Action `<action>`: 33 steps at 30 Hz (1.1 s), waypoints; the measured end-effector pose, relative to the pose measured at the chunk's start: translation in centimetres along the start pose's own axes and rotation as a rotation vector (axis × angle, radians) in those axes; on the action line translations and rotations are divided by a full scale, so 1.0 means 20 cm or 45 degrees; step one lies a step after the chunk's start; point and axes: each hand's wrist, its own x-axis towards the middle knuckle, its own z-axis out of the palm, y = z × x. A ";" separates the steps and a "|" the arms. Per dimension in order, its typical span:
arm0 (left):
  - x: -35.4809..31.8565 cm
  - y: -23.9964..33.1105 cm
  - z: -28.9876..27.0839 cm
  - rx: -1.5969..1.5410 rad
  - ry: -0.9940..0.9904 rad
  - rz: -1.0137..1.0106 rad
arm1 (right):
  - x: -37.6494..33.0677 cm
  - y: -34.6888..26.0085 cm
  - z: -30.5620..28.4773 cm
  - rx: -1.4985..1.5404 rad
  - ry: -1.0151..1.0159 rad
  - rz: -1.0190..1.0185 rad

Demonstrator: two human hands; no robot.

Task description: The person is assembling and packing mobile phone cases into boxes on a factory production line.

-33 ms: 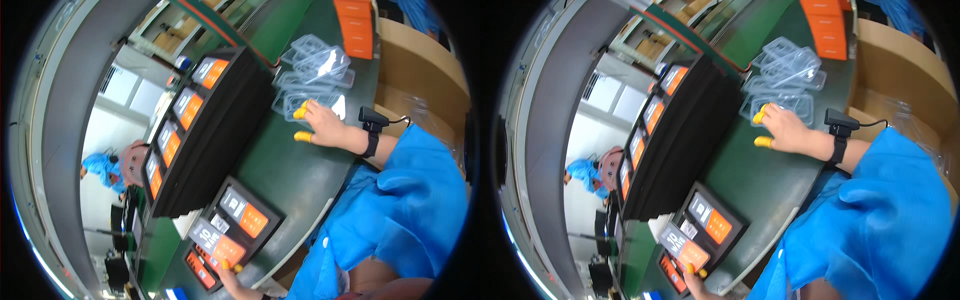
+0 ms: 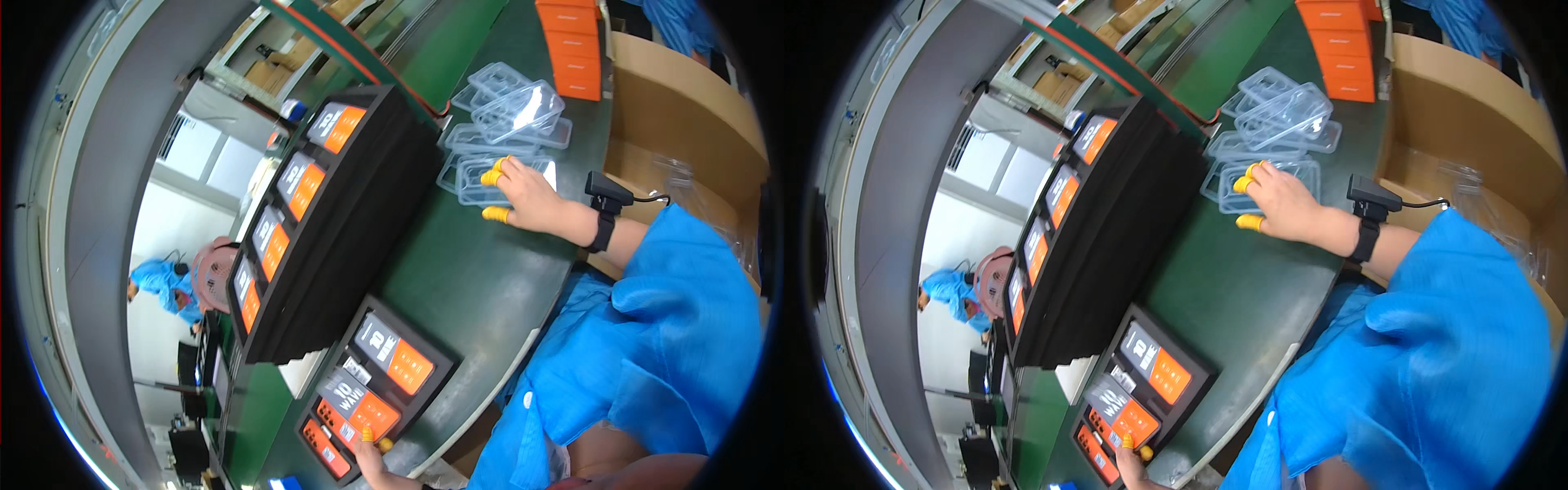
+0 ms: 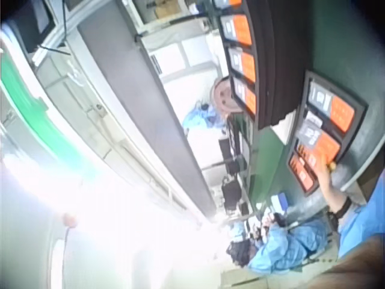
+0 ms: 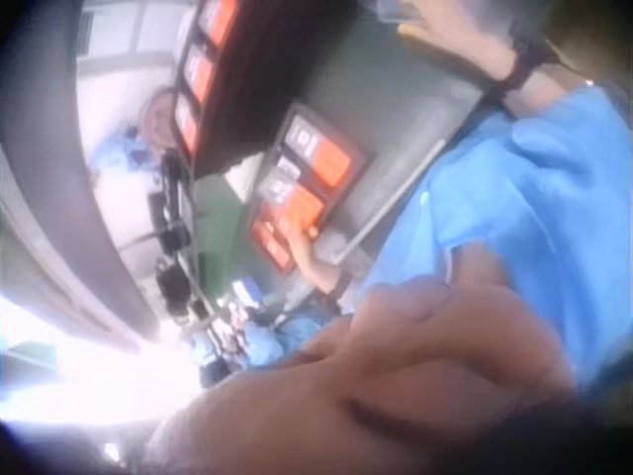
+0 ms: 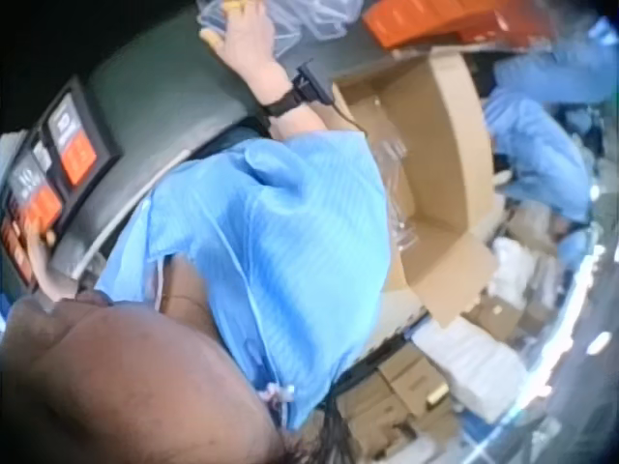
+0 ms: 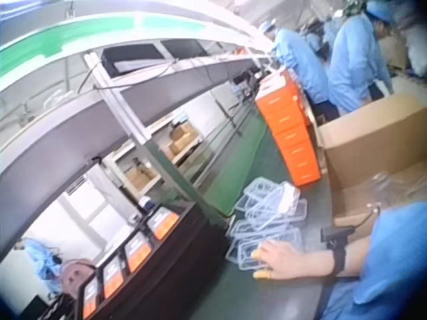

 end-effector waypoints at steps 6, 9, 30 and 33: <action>0.10 0.33 0.08 0.630 -0.270 -0.282 | -0.09 0.27 0.04 -0.373 -0.073 -0.021; 0.04 0.35 0.16 1.201 0.060 -0.011 | -0.07 0.24 0.02 -0.376 -0.084 -0.065; 0.12 -0.04 0.03 1.492 0.441 -0.042 | -0.27 -0.25 0.16 0.530 -0.925 -0.445; 0.17 0.00 0.03 1.469 0.439 -0.096 | -0.25 -0.27 0.18 0.569 -0.739 -0.413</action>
